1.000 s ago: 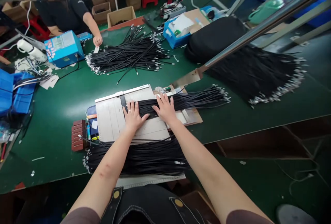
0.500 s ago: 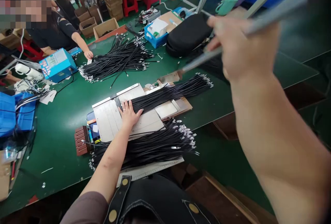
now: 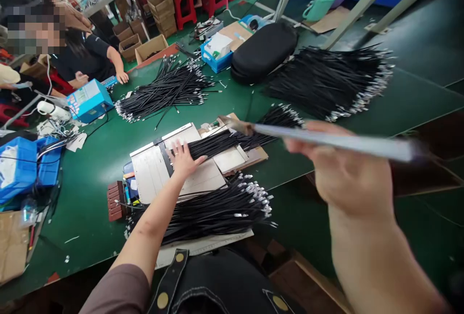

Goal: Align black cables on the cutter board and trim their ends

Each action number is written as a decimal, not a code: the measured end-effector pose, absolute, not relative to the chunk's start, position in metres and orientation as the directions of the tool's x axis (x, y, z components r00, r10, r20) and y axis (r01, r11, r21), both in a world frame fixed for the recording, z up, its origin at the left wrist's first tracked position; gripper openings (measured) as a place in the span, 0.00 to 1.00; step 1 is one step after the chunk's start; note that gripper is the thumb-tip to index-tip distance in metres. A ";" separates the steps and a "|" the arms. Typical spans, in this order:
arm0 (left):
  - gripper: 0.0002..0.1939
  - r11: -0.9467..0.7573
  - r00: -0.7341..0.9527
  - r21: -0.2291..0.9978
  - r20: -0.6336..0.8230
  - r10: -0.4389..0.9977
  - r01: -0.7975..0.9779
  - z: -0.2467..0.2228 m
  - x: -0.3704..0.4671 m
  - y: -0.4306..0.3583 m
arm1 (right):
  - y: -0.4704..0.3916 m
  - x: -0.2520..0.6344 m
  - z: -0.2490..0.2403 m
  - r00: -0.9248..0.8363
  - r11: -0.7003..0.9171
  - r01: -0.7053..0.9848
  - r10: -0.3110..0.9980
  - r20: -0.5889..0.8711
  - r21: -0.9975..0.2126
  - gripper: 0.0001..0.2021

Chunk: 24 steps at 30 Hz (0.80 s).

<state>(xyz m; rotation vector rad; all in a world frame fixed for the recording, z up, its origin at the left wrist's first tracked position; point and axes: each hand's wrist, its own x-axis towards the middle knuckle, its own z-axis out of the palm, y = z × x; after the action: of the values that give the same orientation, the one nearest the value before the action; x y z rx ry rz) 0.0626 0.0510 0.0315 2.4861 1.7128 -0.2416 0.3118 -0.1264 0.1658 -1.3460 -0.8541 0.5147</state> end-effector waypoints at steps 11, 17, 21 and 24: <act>0.44 -0.563 0.584 0.169 -0.335 0.740 0.809 0.040 0.192 0.049 | -0.008 0.433 -0.025 -0.043 0.020 0.989 0.986 -0.162 -0.147 0.45; 0.21 -0.611 0.638 0.214 -0.410 0.652 0.762 0.031 0.186 0.021 | 0.013 0.446 -0.071 -0.272 0.245 0.956 0.946 -0.175 -0.161 0.37; 0.17 -0.721 0.760 0.261 -0.343 0.553 0.642 0.033 0.173 0.001 | -0.036 0.448 -0.070 -0.258 0.241 0.955 0.963 -0.084 -0.170 0.19; 0.17 -0.678 0.779 0.384 -0.340 0.527 0.626 0.052 0.159 -0.002 | -0.066 0.450 -0.052 -0.235 0.238 0.938 0.971 0.043 -0.251 0.13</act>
<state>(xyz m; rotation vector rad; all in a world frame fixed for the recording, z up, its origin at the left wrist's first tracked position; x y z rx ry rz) 0.1592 -0.0020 0.0523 2.4840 0.8642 -0.2754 0.4499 -0.0661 -0.0523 -1.8116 -2.3158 0.2563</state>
